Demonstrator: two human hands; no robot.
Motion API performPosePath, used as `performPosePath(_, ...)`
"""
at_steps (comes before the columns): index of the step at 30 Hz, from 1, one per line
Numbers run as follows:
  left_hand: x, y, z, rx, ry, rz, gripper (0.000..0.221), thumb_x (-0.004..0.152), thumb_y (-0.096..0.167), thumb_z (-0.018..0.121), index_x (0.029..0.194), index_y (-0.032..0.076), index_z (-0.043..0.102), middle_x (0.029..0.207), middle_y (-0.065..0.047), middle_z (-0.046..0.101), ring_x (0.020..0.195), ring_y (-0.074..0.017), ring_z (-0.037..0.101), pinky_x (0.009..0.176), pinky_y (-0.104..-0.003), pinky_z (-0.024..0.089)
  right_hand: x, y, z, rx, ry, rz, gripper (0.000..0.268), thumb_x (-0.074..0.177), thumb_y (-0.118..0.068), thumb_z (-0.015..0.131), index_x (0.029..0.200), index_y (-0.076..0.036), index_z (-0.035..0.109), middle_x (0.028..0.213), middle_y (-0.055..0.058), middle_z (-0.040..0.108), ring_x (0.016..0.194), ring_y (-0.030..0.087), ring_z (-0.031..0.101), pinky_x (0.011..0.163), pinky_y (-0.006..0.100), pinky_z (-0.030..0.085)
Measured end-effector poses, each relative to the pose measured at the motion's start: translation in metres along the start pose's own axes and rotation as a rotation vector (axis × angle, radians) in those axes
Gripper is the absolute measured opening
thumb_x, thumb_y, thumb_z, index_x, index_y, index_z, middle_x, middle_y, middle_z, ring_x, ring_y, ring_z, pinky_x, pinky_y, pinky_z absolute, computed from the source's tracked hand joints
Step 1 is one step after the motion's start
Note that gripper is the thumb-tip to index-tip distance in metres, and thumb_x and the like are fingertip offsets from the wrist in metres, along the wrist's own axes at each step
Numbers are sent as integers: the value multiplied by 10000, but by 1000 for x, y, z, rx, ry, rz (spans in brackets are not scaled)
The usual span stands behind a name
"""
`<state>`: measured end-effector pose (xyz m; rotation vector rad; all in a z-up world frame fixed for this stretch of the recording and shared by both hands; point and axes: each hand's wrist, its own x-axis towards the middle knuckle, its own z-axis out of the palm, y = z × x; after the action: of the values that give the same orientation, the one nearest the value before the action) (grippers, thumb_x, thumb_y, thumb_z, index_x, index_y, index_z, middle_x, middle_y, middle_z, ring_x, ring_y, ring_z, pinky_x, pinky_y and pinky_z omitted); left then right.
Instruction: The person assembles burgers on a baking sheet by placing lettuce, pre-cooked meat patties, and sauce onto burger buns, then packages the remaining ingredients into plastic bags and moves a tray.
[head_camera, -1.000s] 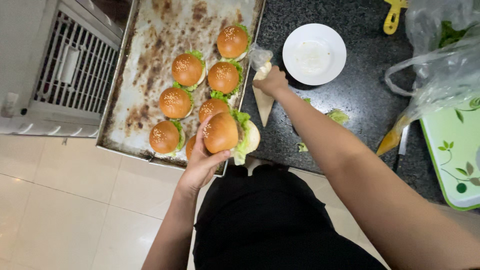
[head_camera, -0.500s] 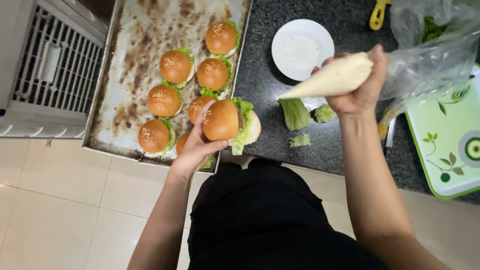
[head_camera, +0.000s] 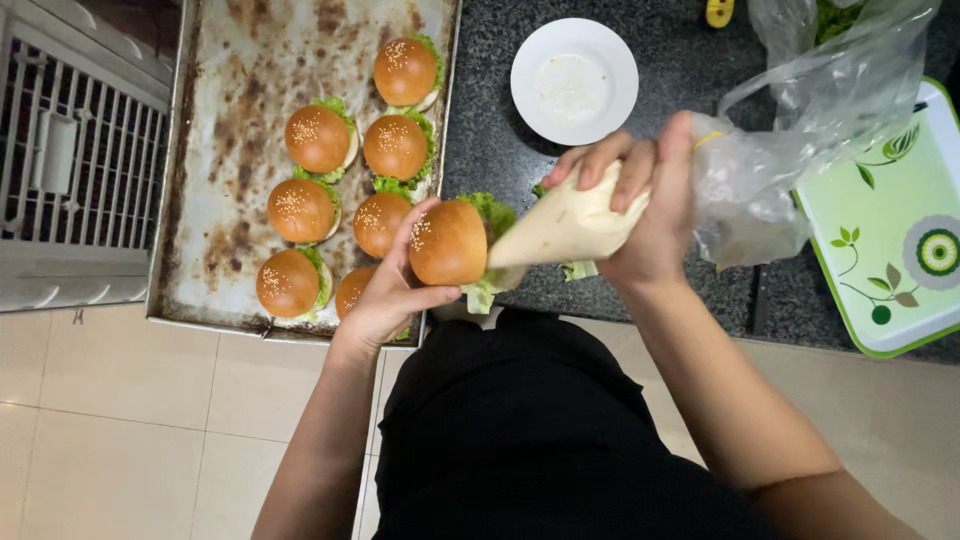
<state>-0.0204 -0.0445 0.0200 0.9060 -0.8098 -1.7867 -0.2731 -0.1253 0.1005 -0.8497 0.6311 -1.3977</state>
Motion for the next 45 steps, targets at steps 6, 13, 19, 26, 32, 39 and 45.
performPosePath(6,-4,1,3,3,-21,9,1103,704,-131,786,1626,168,259,1584,-87,399,1453,-229,441,1199,-398,409,12,-7,2,-168,41,-244,650,1178,-447,256,644,-83,330,702,126,528,787,349,698,735,468,583)
performPosePath(13,-8,3,-1,1,-10,13,1076,728,-84,800,1627,155,259,1578,-95,409,1450,-241,452,1206,-402,403,-2,-13,8,-216,-45,-182,678,1202,-402,242,602,-96,319,669,116,519,708,312,677,654,428,572)
performPosePath(19,-8,2,-2,36,7,44,1085,710,-82,799,1626,141,261,1622,-60,352,1494,-225,399,1210,-408,392,-10,-18,9,-284,-114,-196,682,1201,-437,258,608,-108,333,695,131,544,752,316,682,728,437,606)
performPosePath(26,-6,4,1,-60,9,59,1127,723,-45,840,1645,164,226,1619,-112,371,1480,-278,426,1223,-434,396,3,-13,3,-70,51,-161,627,1176,-459,301,679,-82,373,787,148,579,863,347,694,861,496,562)
performPosePath(32,-5,6,-2,-360,-9,45,934,915,378,769,1635,181,208,1618,-136,377,1467,-334,445,1189,-490,397,8,-17,-24,339,322,46,489,1139,-477,359,832,-107,448,900,125,616,984,349,652,978,601,536)
performPosePath(39,16,12,-12,-333,217,85,625,1043,383,426,1588,97,320,1601,-99,421,1478,-275,433,1220,-486,371,34,31,-83,317,595,590,503,1006,-445,427,1185,1,576,1170,202,689,1141,325,680,1062,553,515)
performPosePath(45,39,26,-40,-245,312,66,577,1036,370,372,1557,124,344,1564,-114,447,1444,-300,463,1180,-519,403,63,103,-95,-180,493,899,438,1031,-442,476,1238,-60,541,1032,135,677,927,267,694,954,521,565)
